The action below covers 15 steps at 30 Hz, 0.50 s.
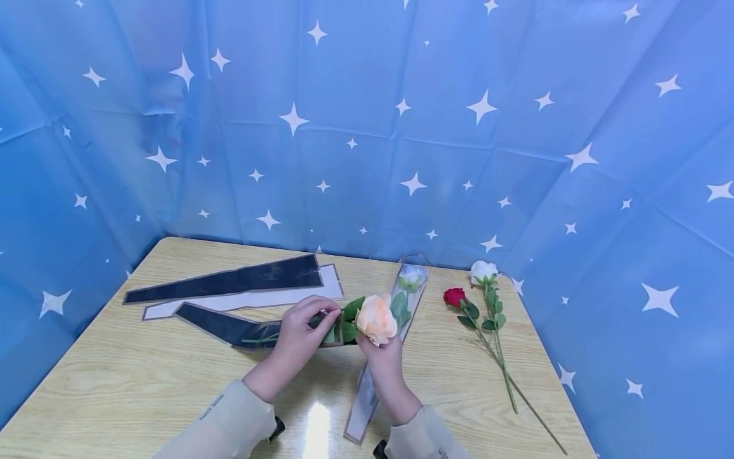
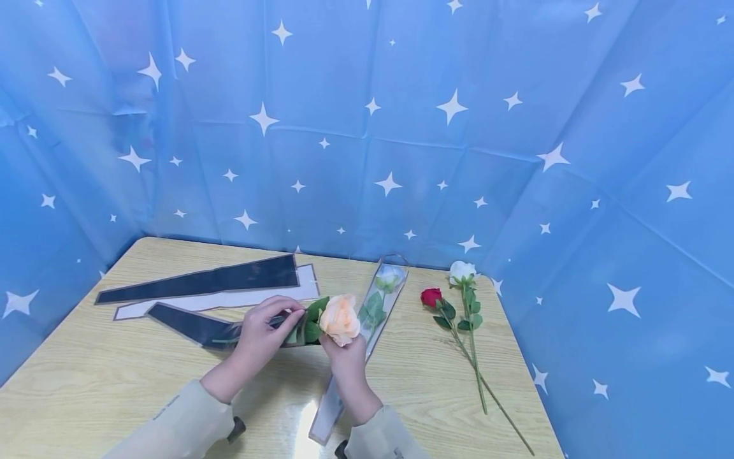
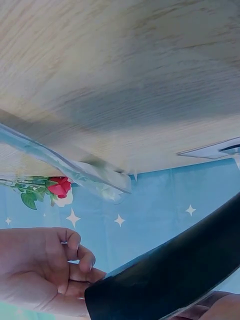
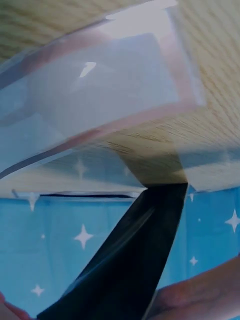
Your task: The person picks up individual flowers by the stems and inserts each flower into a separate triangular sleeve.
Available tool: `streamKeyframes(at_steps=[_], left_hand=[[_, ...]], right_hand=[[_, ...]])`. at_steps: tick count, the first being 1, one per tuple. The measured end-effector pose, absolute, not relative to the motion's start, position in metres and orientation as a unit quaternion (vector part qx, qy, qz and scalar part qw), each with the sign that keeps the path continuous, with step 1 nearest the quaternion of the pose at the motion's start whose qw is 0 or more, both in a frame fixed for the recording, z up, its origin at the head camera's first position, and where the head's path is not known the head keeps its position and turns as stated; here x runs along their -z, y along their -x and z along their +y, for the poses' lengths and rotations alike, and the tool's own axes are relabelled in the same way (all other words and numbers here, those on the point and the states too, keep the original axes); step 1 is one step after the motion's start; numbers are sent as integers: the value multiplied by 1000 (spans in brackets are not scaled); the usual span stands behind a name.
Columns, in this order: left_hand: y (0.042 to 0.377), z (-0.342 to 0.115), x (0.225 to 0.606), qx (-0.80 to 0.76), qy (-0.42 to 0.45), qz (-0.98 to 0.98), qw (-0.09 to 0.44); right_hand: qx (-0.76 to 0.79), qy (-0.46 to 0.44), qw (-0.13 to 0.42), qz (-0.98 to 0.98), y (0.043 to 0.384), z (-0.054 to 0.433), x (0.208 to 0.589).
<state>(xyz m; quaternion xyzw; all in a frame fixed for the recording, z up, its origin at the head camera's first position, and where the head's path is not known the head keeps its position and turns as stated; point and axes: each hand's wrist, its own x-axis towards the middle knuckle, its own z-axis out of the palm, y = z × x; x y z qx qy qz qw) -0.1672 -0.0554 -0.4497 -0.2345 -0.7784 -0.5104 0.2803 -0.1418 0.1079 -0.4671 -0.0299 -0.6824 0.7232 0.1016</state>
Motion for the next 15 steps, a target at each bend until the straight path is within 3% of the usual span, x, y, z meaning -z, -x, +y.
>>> streamKeyframes(at_steps=[10, 15], left_hand=[[171, -61, 447, 512, 220, -775, 296], [172, -63, 445, 522, 215, -769, 302]], right_hand=[[-610, -84, 141, -775, 143, 115, 459], [-579, -48, 130, -804, 137, 117, 451]])
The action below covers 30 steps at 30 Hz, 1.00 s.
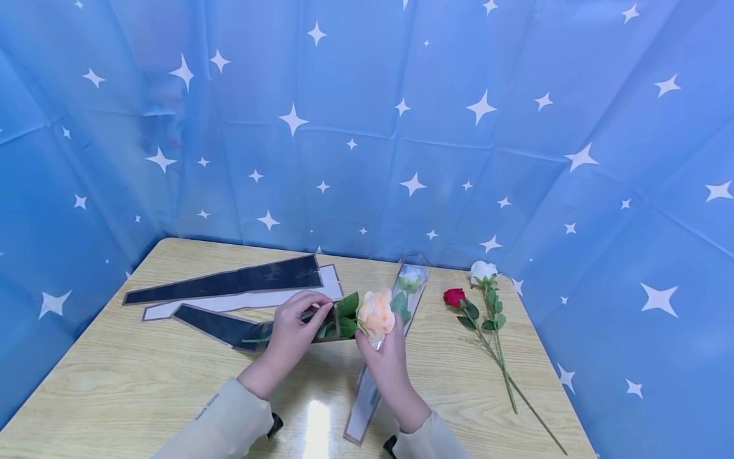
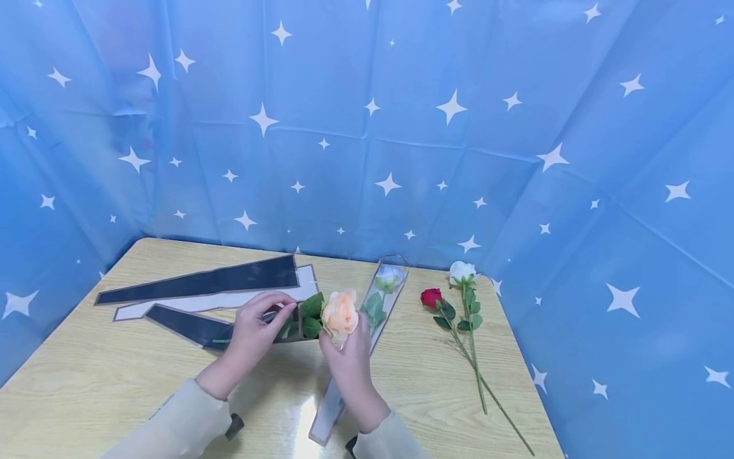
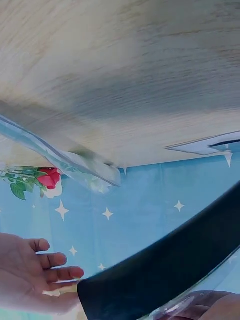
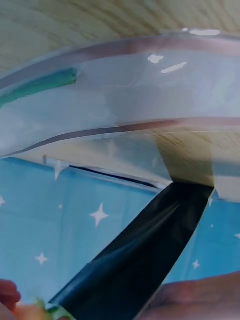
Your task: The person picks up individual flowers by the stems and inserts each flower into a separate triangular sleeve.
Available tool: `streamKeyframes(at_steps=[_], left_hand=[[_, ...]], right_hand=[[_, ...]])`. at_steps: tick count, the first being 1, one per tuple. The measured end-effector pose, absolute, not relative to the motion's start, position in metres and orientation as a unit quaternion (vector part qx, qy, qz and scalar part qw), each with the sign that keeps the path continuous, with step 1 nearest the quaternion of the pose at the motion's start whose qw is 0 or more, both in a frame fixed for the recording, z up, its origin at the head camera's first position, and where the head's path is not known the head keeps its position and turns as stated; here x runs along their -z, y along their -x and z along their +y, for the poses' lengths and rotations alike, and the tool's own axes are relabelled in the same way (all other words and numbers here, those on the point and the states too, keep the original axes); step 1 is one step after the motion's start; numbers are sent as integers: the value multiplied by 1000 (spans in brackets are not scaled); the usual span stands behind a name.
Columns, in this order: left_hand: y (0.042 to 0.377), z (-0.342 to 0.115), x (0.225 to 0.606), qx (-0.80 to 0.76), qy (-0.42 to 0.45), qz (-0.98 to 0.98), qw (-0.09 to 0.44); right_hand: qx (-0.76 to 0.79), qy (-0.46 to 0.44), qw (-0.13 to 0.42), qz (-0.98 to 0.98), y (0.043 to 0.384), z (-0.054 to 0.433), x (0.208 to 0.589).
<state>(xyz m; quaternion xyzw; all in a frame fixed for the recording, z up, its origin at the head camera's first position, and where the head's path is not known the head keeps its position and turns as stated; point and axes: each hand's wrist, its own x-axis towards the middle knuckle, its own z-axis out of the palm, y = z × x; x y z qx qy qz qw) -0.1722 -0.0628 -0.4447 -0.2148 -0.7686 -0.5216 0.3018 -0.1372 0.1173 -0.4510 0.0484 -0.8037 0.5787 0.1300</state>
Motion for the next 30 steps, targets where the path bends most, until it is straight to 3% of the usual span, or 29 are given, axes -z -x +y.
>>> streamKeyframes(at_steps=[7, 18, 30], left_hand=[[173, -65, 442, 527, 212, -764, 305], [174, -66, 440, 520, 208, -767, 313], [174, -68, 442, 515, 198, -775, 309]], right_hand=[[-580, -23, 93, -809, 132, 119, 448], [-457, -104, 160, -868, 130, 130, 451], [-465, -72, 97, -877, 115, 127, 441]])
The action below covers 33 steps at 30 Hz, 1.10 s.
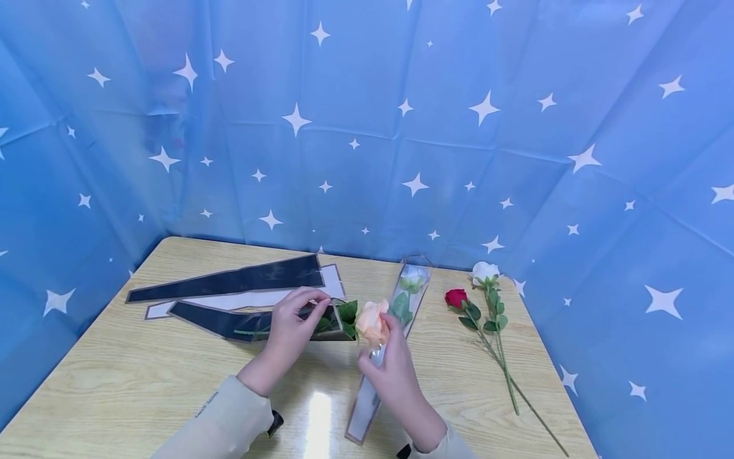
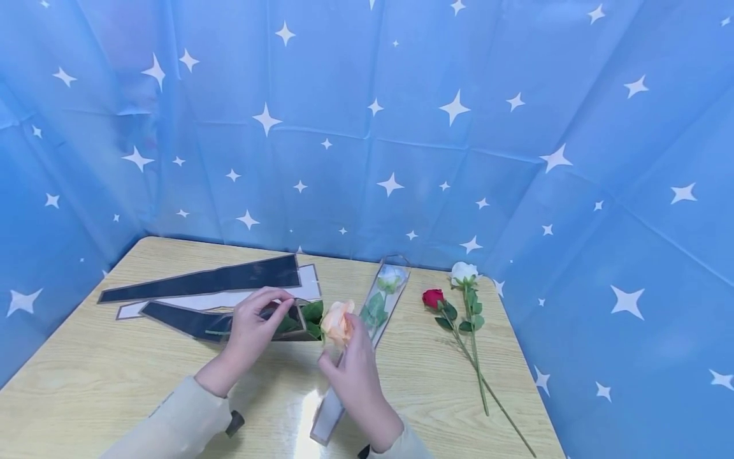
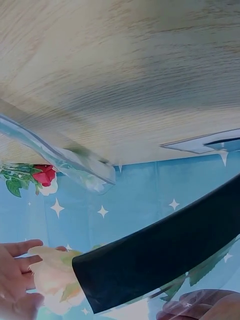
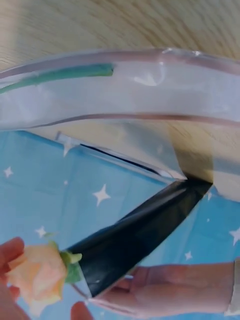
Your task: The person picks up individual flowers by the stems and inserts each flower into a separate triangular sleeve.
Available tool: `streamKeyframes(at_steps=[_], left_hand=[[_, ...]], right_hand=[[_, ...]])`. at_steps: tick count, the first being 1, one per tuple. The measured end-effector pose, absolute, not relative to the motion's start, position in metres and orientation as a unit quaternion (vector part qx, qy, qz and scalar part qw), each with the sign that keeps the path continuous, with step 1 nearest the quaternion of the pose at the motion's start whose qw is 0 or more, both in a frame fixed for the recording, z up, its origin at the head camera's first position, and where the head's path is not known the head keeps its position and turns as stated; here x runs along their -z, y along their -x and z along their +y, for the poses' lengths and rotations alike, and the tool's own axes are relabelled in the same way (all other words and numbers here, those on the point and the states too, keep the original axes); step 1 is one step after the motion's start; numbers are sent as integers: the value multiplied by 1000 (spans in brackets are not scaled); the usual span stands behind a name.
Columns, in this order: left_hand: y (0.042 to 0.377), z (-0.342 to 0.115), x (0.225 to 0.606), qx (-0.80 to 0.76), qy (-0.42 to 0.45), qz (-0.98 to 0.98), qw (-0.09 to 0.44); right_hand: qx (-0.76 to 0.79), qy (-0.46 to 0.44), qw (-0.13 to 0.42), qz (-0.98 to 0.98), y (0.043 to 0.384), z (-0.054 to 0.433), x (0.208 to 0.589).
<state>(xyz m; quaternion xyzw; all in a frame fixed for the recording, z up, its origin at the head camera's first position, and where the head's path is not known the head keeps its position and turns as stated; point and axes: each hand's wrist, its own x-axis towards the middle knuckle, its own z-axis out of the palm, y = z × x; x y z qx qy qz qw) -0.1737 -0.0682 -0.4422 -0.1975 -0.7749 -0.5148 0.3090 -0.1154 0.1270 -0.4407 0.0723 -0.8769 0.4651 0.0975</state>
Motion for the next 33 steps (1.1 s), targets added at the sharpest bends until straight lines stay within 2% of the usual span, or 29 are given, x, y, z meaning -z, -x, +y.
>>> streamKeyframes(at_steps=[6, 14, 19, 33], left_hand=[[173, -68, 443, 515, 201, -774, 308], [173, -67, 445, 515, 204, -774, 306], [173, -66, 448, 514, 210, -775, 302], [170, -59, 444, 515, 230, -772, 293]], right_hand=[[-444, -109, 106, -883, 112, 129, 440], [-465, -95, 103, -874, 109, 132, 441], [-494, -118, 95, -856, 103, 130, 440], [-467, -214, 148, -845, 101, 116, 448]])
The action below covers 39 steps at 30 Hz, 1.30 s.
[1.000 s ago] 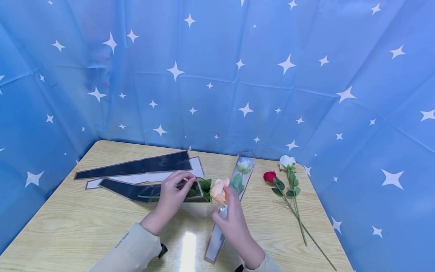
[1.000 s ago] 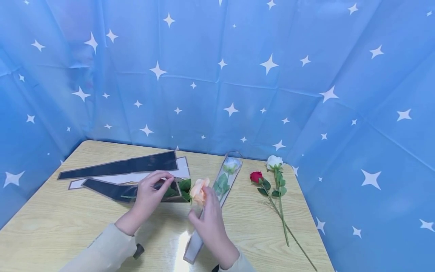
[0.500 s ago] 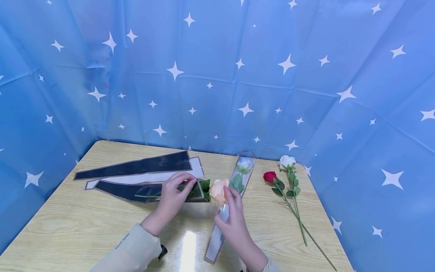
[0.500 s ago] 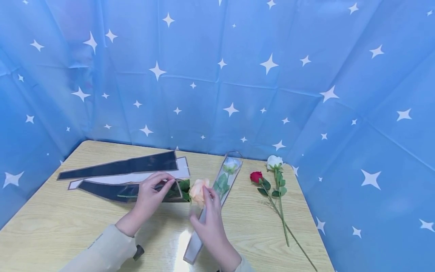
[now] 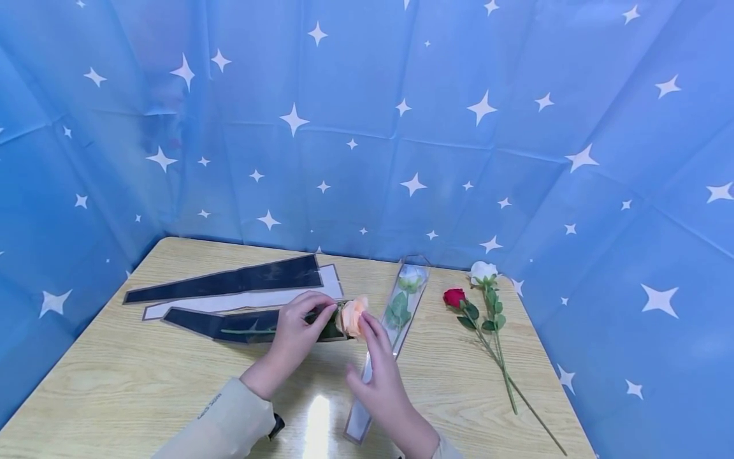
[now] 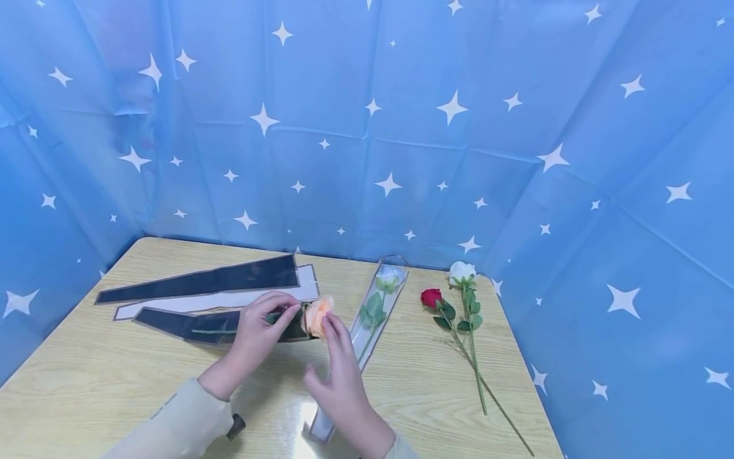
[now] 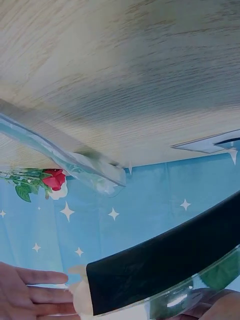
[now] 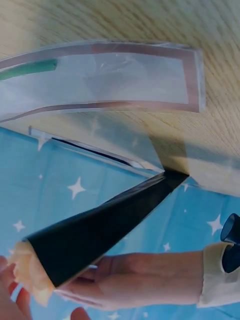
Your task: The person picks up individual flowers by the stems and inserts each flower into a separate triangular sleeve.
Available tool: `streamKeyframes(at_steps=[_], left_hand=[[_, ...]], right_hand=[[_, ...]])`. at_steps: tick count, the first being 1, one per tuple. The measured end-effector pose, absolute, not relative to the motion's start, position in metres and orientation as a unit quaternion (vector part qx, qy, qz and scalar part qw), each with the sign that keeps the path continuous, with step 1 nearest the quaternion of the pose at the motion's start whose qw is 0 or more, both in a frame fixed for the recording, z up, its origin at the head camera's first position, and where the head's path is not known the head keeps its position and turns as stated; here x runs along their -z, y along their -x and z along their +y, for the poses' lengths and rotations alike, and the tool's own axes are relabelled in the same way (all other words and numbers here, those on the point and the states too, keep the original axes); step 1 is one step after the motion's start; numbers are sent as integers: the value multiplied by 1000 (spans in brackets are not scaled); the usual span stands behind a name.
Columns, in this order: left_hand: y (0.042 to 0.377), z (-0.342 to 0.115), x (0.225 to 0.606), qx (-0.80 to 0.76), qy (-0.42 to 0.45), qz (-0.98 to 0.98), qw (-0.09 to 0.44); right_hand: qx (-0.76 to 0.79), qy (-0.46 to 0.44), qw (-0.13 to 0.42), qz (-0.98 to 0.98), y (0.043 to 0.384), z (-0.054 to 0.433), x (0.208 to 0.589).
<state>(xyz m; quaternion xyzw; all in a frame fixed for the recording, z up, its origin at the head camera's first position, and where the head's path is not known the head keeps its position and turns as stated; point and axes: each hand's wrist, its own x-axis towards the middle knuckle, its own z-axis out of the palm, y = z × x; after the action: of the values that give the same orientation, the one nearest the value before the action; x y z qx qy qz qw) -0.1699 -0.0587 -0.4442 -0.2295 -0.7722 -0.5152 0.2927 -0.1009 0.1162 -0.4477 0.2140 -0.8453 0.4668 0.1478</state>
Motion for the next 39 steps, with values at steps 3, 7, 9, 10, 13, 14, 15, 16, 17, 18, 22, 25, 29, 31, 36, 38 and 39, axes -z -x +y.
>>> streamKeyframes(at_steps=[3, 7, 9, 10, 13, 14, 15, 16, 17, 18, 22, 25, 29, 31, 36, 38, 39], left_hand=[[170, -58, 443, 518, 233, -768, 297], [170, -57, 442, 519, 229, -771, 290], [170, -57, 443, 517, 228, -774, 286], [170, -57, 443, 516, 227, -775, 285], [170, -57, 442, 511, 230, -776, 289], [170, -57, 442, 510, 232, -776, 289], [169, -56, 442, 510, 234, -776, 289], [169, -56, 442, 508, 236, -776, 289], [169, -55, 441, 509, 238, -776, 287], [169, -55, 441, 510, 240, -776, 284], [168, -53, 440, 515, 244, -774, 278], [167, -52, 439, 516, 242, -775, 271], [165, -51, 438, 513, 243, -780, 263], [166, -50, 438, 510, 246, -782, 263], [166, -49, 439, 507, 248, -782, 264], [166, -50, 439, 508, 247, -782, 263], [166, -50, 438, 508, 246, -782, 264]], right_hand=[[-458, -229, 155, -845, 102, 115, 449], [-448, -236, 156, -848, 103, 114, 448], [-454, -228, 146, -849, 104, 114, 448], [-458, -221, 140, -850, 104, 115, 447], [-463, -206, 129, -852, 105, 115, 447], [-463, -204, 130, -853, 106, 114, 447], [-462, -200, 130, -854, 106, 114, 447], [-460, -199, 131, -855, 106, 114, 447], [-459, -197, 130, -857, 106, 113, 447], [-457, -195, 128, -858, 106, 113, 448], [-459, -192, 126, -858, 106, 110, 448], [-469, -193, 124, -853, 107, 109, 447], [-490, -181, 110, -846, 108, 107, 445], [-498, -173, 104, -844, 109, 107, 445], [-507, -158, 85, -843, 110, 106, 445], [-509, -156, 78, -843, 110, 106, 445], [-510, -155, 75, -843, 110, 106, 444]])
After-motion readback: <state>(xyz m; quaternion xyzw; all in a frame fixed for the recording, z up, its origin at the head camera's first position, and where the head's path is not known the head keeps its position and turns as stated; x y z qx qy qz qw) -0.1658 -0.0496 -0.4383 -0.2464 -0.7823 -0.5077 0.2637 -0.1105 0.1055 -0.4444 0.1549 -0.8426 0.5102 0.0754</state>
